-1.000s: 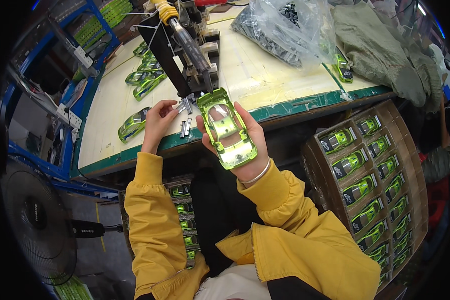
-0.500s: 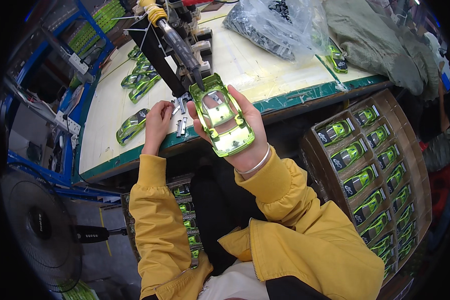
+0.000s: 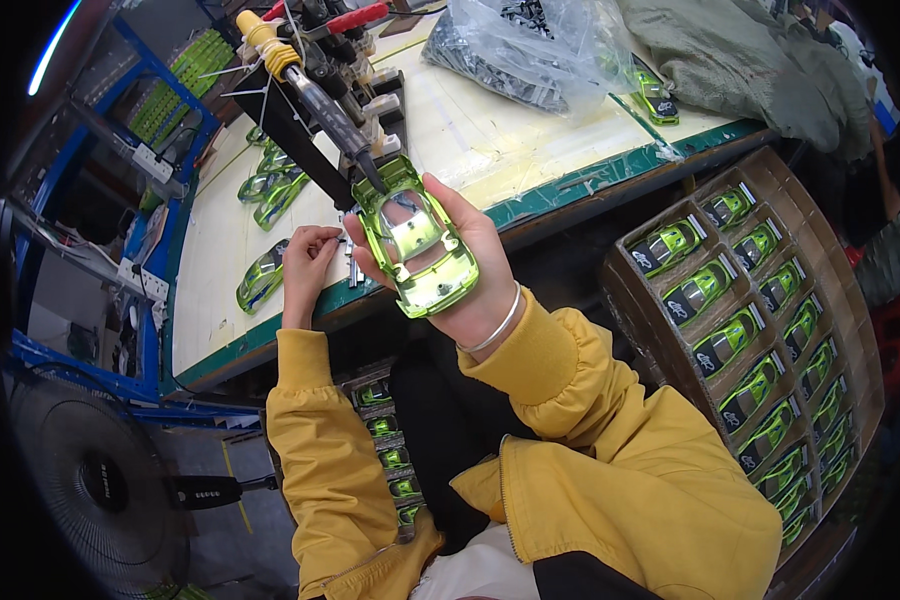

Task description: The person assembles toy car bodies by inserting chassis components into them and securing the components with a manual press.

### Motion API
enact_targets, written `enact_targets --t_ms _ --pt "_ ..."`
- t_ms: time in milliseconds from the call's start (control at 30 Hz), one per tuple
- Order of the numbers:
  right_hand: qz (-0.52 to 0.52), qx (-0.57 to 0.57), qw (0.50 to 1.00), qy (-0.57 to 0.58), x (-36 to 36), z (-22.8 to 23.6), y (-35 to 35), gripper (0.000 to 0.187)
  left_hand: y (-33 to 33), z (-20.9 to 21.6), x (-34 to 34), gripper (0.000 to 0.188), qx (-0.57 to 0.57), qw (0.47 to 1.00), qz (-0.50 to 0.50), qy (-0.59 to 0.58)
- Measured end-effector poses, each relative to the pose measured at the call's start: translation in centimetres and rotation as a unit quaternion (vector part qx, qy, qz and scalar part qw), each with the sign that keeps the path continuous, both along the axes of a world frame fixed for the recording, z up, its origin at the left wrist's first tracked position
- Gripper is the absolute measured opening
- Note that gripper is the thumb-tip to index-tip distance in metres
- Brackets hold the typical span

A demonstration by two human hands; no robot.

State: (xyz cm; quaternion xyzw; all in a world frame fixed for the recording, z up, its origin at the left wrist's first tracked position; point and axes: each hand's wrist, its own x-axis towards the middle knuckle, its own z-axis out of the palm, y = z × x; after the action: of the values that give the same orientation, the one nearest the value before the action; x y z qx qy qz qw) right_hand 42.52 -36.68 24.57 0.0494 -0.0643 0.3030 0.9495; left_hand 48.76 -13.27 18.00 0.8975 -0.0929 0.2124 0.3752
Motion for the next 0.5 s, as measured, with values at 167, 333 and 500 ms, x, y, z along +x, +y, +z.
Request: enact_targets --t_ms 167,333,500 --pt "0.01 0.033 0.999 0.001 0.04 -0.16 0.04 0.037 0.39 -0.21 0.1 0.013 -0.075 0.997 0.006 0.012" --pt "0.017 0.029 0.999 -0.002 0.05 0.01 -0.06 0.038 0.93 -0.44 0.15 0.011 -0.145 0.989 0.0 0.041" --pt "0.017 0.029 0.999 0.012 -0.05 0.25 -0.18 0.039 0.86 -0.16 0.03 0.009 -0.208 0.974 -0.012 0.09"
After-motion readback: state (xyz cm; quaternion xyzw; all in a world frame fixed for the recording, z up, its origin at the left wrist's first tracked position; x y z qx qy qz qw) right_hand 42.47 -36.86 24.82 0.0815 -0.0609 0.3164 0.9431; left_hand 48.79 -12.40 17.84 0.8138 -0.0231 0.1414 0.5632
